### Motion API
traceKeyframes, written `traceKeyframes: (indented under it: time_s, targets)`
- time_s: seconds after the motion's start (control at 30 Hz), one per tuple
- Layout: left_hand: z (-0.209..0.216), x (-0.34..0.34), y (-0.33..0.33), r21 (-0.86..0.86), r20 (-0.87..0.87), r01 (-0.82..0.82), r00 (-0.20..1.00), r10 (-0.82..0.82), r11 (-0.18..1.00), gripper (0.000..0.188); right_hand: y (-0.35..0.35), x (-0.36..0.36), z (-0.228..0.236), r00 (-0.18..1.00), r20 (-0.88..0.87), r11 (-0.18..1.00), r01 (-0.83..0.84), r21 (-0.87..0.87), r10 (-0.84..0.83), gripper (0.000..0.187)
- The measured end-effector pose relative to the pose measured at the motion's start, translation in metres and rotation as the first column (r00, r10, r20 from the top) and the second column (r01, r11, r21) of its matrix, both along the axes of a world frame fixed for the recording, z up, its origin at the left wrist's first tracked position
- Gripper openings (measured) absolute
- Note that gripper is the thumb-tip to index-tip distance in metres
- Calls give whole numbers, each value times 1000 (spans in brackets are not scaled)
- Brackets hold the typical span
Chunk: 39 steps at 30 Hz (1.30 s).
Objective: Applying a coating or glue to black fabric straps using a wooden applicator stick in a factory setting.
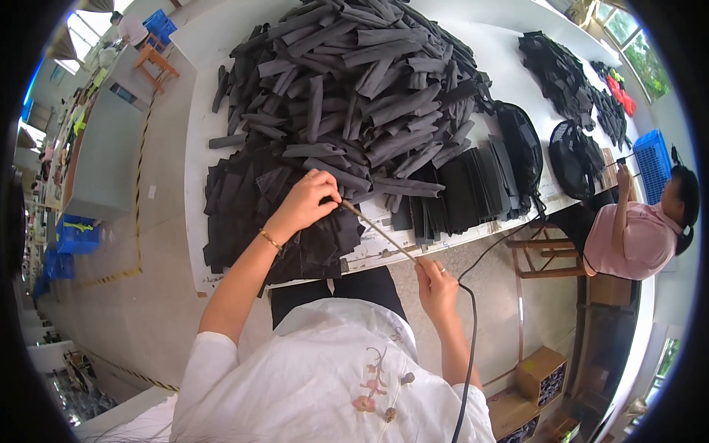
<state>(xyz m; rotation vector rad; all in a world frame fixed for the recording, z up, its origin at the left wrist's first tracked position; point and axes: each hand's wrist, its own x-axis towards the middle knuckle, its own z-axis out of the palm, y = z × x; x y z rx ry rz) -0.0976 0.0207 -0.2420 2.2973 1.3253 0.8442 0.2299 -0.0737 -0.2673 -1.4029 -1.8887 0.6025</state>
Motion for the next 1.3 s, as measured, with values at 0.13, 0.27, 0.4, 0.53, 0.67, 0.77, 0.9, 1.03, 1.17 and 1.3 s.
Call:
traceKeyframes:
  time_s: [0.13, 0.27, 0.4, 0.53, 0.67, 0.77, 0.9, 1.03, 1.17, 1.3]
  targets:
    - [11, -3, 0, -78, 77, -24, 997, 30, 997, 9, -5, 1, 15, 980, 196, 996, -42, 73, 27, 14]
    - [14, 1, -3, -84, 82, -10, 996, 17, 996, 9, 2, -4, 16, 971, 239, 993, -46, 112, 18, 13]
    - [14, 1, -3, -77, 69, -1, 998, 6, 997, 9, 2, -5, 18, 973, 231, 992, -53, 112, 26, 13]
    - [13, 0, -4, -81, 65, 8, 998, -3, 997, 10, 3, -3, 16, 968, 248, 990, -59, 128, 26, 14]
    - [15, 16, -10, 93, 18, 41, 999, -43, 995, 4, 13, -22, 15, 975, 217, 986, -82, 142, 50, 16]
    - [32, 51, -44, 207, -107, 120, 989, -100, 971, 11, 22, -61, 18, 995, -23, 985, -95, -145, 92, 21]
    - [26, 45, -79, 309, 356, -498, 851, 387, 810, 49, 23, -92, -4, 863, -493, 913, -287, -290, 115, 23]
    - [-6, 19, -84, -447, 847, 321, -150, 511, 835, 49, 12, -123, 10, 806, -575, 780, -448, -438, 140, 17]
    - [-9, 33, -86, -576, 693, 263, -346, 633, 774, 25, 3, -142, 10, 885, -408, 874, -368, -316, 225, 12]
    - [0, 15, -69, -639, 680, 17, -455, 575, 769, 23, -18, -135, -2, 931, -232, 882, -347, -319, 282, 12]
